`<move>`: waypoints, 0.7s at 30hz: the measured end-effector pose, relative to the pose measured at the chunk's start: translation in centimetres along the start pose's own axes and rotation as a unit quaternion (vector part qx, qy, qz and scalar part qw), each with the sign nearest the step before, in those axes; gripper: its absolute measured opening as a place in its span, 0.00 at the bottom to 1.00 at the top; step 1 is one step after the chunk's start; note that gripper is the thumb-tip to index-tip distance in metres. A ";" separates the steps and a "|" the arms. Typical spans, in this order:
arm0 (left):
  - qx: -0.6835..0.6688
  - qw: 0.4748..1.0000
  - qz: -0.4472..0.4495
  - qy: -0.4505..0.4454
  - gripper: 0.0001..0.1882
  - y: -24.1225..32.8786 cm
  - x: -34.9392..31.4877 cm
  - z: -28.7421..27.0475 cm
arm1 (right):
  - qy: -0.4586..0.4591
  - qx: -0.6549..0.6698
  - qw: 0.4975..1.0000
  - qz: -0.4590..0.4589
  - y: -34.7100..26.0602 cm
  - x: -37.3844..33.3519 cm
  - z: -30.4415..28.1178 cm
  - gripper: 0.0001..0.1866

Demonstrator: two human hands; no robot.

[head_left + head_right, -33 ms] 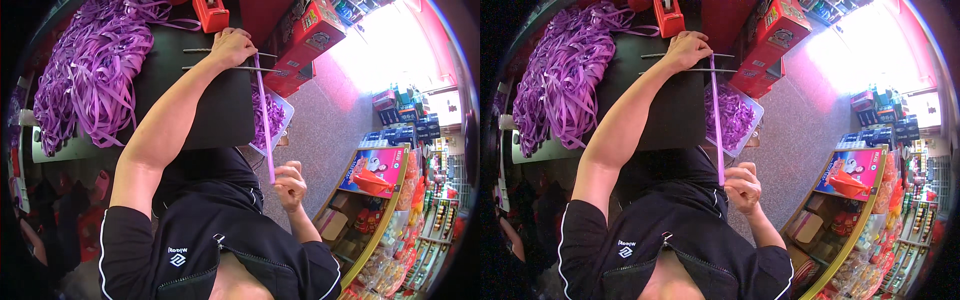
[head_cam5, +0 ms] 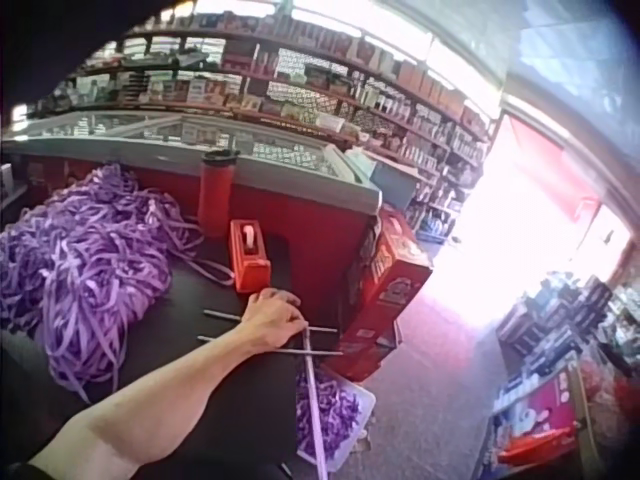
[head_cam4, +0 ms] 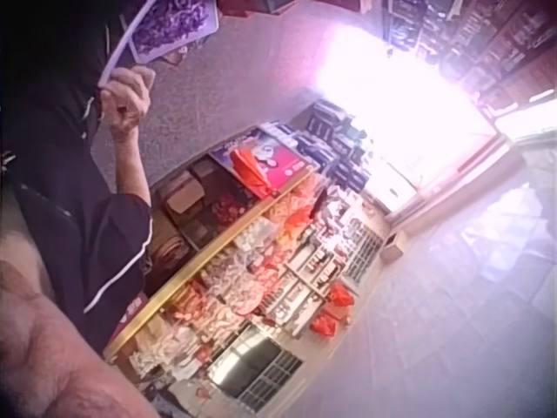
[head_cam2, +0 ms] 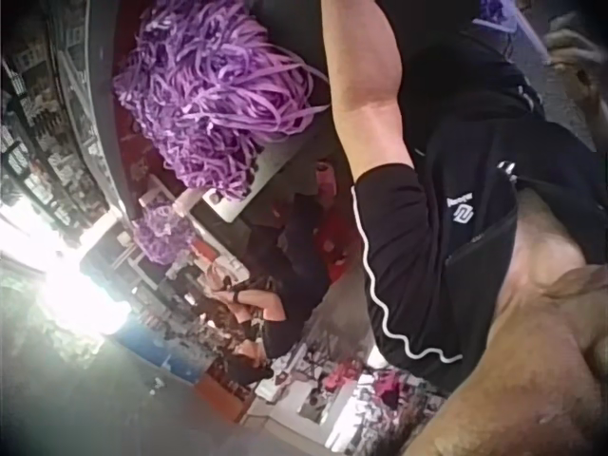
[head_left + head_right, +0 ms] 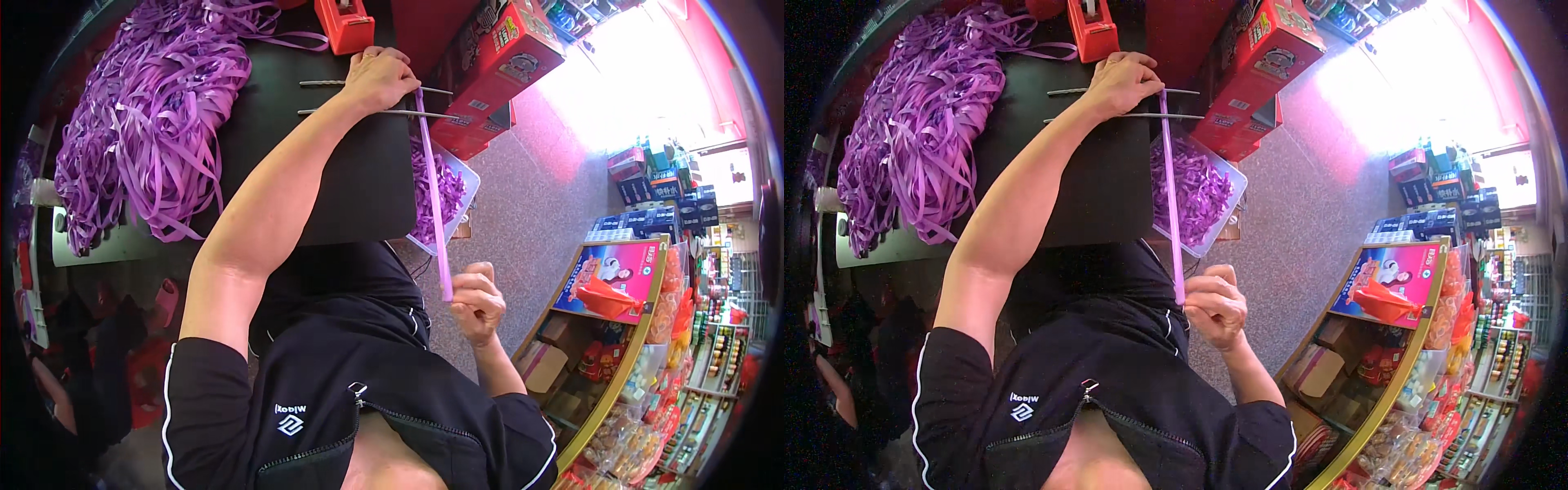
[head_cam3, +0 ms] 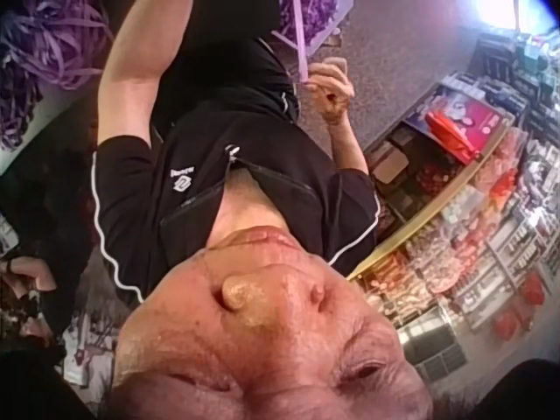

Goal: Measuring purple ribbon lengths against metal rods and cutting them for preparation.

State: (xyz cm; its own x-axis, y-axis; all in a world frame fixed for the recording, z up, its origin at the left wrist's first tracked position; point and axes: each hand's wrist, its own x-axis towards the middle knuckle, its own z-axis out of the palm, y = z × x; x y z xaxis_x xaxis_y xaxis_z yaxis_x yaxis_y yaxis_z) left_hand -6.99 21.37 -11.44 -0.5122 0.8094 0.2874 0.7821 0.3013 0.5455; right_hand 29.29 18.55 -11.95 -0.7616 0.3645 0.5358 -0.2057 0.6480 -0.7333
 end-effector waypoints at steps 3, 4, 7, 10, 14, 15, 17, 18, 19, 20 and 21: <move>-0.007 1.000 0.010 0.004 0.13 0.0 -0.1 0.0 | -0.014 0.054 0.998 -0.019 -0.5 1.6 -0.9 0.08; -0.006 1.000 0.011 0.004 0.13 0.0 -0.1 0.0 | -0.014 0.064 0.997 -0.030 -0.7 2.0 -1.0 0.08; -0.007 1.000 0.014 0.003 0.13 0.0 -0.1 0.1 | -0.036 0.094 0.980 0.174 -1.9 1.2 -1.2 0.09; 0.000 1.000 0.015 0.005 0.13 -0.1 0.0 0.2 | 0.003 0.190 0.951 0.244 -1.2 -0.6 -0.3 0.17; 0.008 1.000 0.014 0.006 0.13 0.1 -0.2 0.0 | 0.031 0.141 0.947 0.288 -1.5 -2.8 0.1 0.17; 0.008 1.000 0.013 0.008 0.13 0.1 -0.1 0.0 | 0.022 0.073 0.959 0.273 -1.1 -3.2 0.1 0.17; 0.004 1.000 0.015 0.008 0.13 0.1 -0.2 0.1 | 0.034 0.052 0.976 0.209 -0.6 -3.7 -0.1 0.17; 0.003 1.000 0.016 0.009 0.13 0.0 -0.1 0.1 | 0.046 0.033 0.988 0.143 -0.5 -3.3 -0.1 0.17; 0.004 1.000 0.016 0.011 0.13 0.0 -0.1 0.1 | 0.046 0.034 0.988 0.140 -0.5 -2.7 -0.3 0.17; 0.001 1.000 0.018 0.009 0.13 -0.1 -0.1 0.1 | 0.066 0.064 0.992 0.083 -0.5 -1.8 -0.8 0.16; -0.003 1.000 0.020 0.006 0.12 -0.2 -0.1 0.1 | 0.085 0.093 0.992 0.026 -0.8 -0.5 -1.1 0.15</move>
State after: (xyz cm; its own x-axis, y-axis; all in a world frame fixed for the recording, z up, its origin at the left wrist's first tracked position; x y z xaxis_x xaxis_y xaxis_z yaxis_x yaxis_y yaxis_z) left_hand -7.05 21.31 -11.69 -0.4854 0.8143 0.3182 0.7995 0.2662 0.5385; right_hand 30.53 18.60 -11.13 -0.6626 0.5123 0.5464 -0.2907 0.4964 -0.8180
